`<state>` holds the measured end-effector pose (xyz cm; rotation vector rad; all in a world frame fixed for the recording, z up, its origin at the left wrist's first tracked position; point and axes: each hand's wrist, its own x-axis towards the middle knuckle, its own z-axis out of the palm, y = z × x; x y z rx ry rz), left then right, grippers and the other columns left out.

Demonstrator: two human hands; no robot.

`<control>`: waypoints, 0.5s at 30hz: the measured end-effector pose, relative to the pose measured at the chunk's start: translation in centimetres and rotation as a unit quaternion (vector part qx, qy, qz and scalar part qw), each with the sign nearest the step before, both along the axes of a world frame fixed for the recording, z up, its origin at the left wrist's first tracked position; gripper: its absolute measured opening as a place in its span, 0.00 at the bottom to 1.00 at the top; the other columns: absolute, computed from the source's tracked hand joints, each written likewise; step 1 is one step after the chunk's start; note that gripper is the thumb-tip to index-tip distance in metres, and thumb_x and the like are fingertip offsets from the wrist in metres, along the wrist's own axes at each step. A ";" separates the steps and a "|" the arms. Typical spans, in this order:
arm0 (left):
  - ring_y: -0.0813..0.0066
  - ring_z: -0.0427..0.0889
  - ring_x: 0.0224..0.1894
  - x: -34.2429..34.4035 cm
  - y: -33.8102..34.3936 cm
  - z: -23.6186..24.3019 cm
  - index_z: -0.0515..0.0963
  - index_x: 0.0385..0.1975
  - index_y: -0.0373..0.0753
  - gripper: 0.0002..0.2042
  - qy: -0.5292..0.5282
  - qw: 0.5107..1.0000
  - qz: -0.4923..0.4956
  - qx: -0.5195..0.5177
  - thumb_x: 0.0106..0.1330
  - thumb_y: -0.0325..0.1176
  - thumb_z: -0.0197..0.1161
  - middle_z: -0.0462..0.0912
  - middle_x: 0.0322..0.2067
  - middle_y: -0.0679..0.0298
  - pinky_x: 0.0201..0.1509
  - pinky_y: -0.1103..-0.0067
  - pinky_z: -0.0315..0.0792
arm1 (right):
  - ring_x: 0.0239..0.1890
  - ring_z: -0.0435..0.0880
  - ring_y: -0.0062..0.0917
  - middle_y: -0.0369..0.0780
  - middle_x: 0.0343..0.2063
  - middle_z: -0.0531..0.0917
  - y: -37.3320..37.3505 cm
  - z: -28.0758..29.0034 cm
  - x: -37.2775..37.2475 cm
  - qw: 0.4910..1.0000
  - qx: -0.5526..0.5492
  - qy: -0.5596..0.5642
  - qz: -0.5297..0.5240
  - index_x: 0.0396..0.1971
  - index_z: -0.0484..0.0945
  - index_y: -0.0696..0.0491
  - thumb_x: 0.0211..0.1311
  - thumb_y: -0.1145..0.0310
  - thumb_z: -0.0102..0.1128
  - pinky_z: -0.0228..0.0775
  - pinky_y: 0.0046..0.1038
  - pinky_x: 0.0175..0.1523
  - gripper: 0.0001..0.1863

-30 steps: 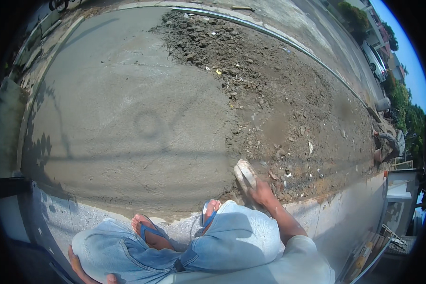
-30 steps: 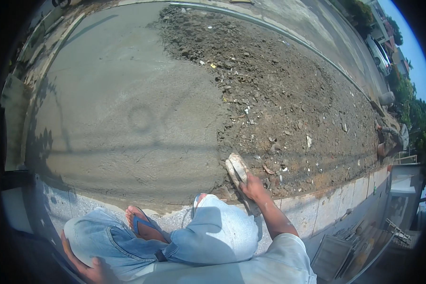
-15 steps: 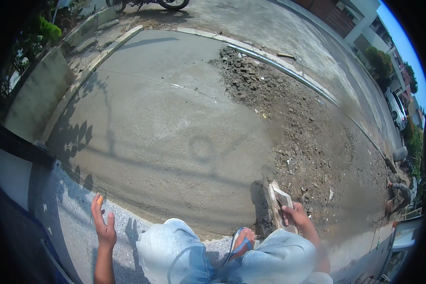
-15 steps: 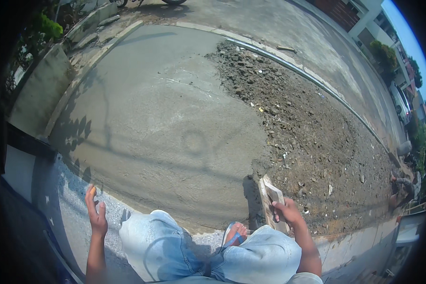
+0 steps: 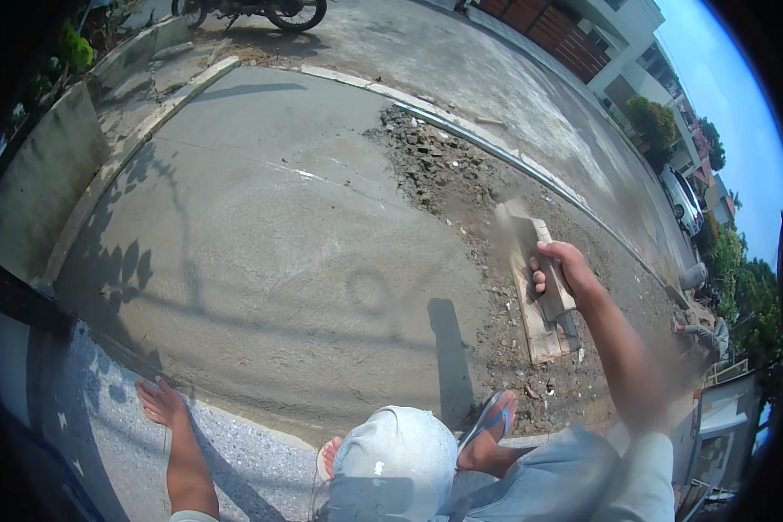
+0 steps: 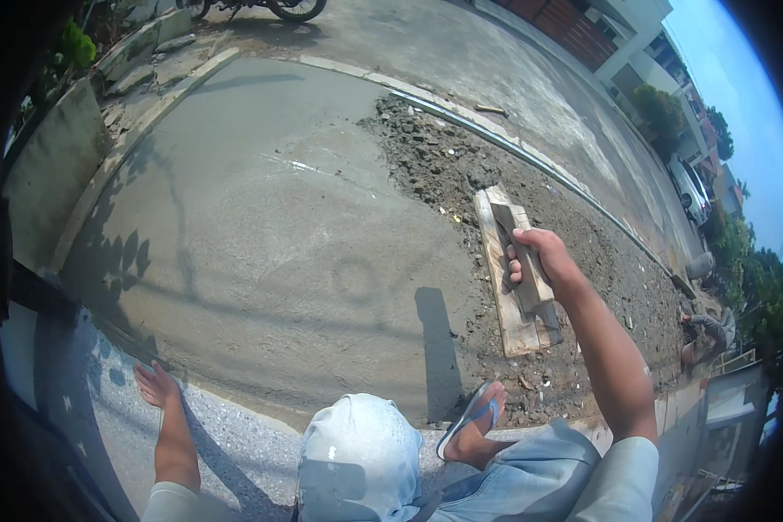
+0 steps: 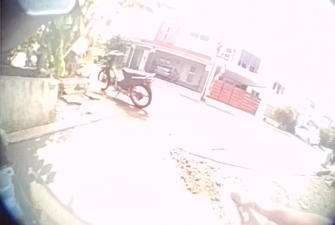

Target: The person smooths a wet concrete surface using a wooden float, spreads additional concrete onto the edge with a trowel, and receives a bucket of concrete from another person.

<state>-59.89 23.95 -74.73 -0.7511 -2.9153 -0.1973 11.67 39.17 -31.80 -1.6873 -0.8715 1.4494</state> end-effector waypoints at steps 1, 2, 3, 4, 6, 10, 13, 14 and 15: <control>0.70 0.60 0.71 0.6 0.3 0.4 0.61 0.70 0.46 0.29 0.048 0.998 0.020 -0.033 0.75 0.56 0.40 0.61 0.70 0.70 0.72 0.63 0.52 | 0.16 0.77 0.22 0.38 0.20 0.77 1.3 -0.3 -0.6 0.999 0.011 -0.024 0.034 0.34 0.74 0.61 0.66 0.63 0.56 0.75 0.27 0.24 0.14; 0.70 0.60 0.71 1.1 0.4 1.0 0.61 0.70 0.46 0.29 0.044 0.998 0.020 -0.037 0.75 0.56 0.40 0.61 0.70 0.70 0.72 0.63 0.52 | 0.16 0.77 0.22 0.38 0.20 0.77 2.6 -1.0 -1.2 0.999 -0.004 -0.034 0.022 0.34 0.74 0.61 0.66 0.63 0.56 0.75 0.27 0.24 0.14; 0.72 0.60 0.72 1.4 0.4 1.5 0.62 0.69 0.48 0.28 0.027 0.999 0.021 -0.041 0.76 0.56 0.39 0.61 0.70 0.71 0.72 0.63 0.52 | 0.15 0.77 0.22 0.38 0.18 0.77 4.0 -2.2 -2.0 0.997 0.014 -0.067 0.031 0.32 0.75 0.61 0.66 0.62 0.56 0.74 0.28 0.23 0.15; 0.74 0.59 0.72 1.4 0.3 2.0 0.62 0.69 0.49 0.27 0.043 0.999 0.012 -0.015 0.76 0.56 0.39 0.61 0.70 0.72 0.72 0.63 0.52 | 0.14 0.77 0.22 0.38 0.16 0.78 5.4 -3.6 -2.9 0.994 0.041 -0.090 0.048 0.29 0.76 0.60 0.67 0.61 0.57 0.74 0.28 0.23 0.16; 0.74 0.60 0.72 1.4 0.2 2.6 0.63 0.69 0.50 0.27 0.014 0.999 0.021 -0.036 0.77 0.55 0.39 0.62 0.70 0.72 0.72 0.63 0.52 | 0.16 0.79 0.25 0.40 0.18 0.80 8.2 -7.2 -5.0 0.958 0.073 -0.266 0.077 0.31 0.76 0.62 0.65 0.60 0.60 0.74 0.30 0.24 0.17; 0.72 0.61 0.71 0.9 -0.1 2.2 0.63 0.69 0.51 0.26 0.029 1.000 0.001 -0.008 0.77 0.54 0.40 0.63 0.70 0.71 0.72 0.65 0.52 | 0.33 0.88 0.44 0.55 0.31 0.85 13.2 -14.7 -8.4 0.814 0.030 -0.568 0.118 0.39 0.77 0.69 0.59 0.57 0.65 0.80 0.38 0.41 0.25; 0.71 0.62 0.71 0.4 -0.2 1.4 0.64 0.68 0.51 0.25 0.032 0.999 0.005 0.004 0.76 0.53 0.41 0.64 0.69 0.70 0.72 0.66 0.52 | 0.46 0.84 0.53 0.60 0.39 0.84 16.2 -19.5 -8.0 0.804 0.067 -0.588 0.065 0.42 0.79 0.68 0.57 0.54 0.63 0.75 0.44 0.50 0.28; 0.71 0.62 0.71 0.4 -0.2 1.2 0.64 0.68 0.51 0.25 0.032 0.999 0.008 -0.002 0.76 0.53 0.41 0.64 0.69 0.70 0.72 0.66 0.52 | 0.46 0.84 0.53 0.60 0.39 0.84 16.9 -21.0 -7.2 0.802 0.086 -0.588 0.063 0.42 0.79 0.68 0.57 0.54 0.63 0.75 0.44 0.50 0.28; 0.71 0.63 0.71 0.2 -0.1 1.2 0.65 0.68 0.51 0.25 0.034 0.999 0.012 0.000 0.76 0.53 0.41 0.64 0.69 0.70 0.72 0.66 0.54 | 0.46 0.84 0.53 0.60 0.39 0.84 17.7 -22.2 -5.9 0.814 0.086 -0.573 0.038 0.44 0.78 0.68 0.58 0.54 0.61 0.75 0.44 0.50 0.28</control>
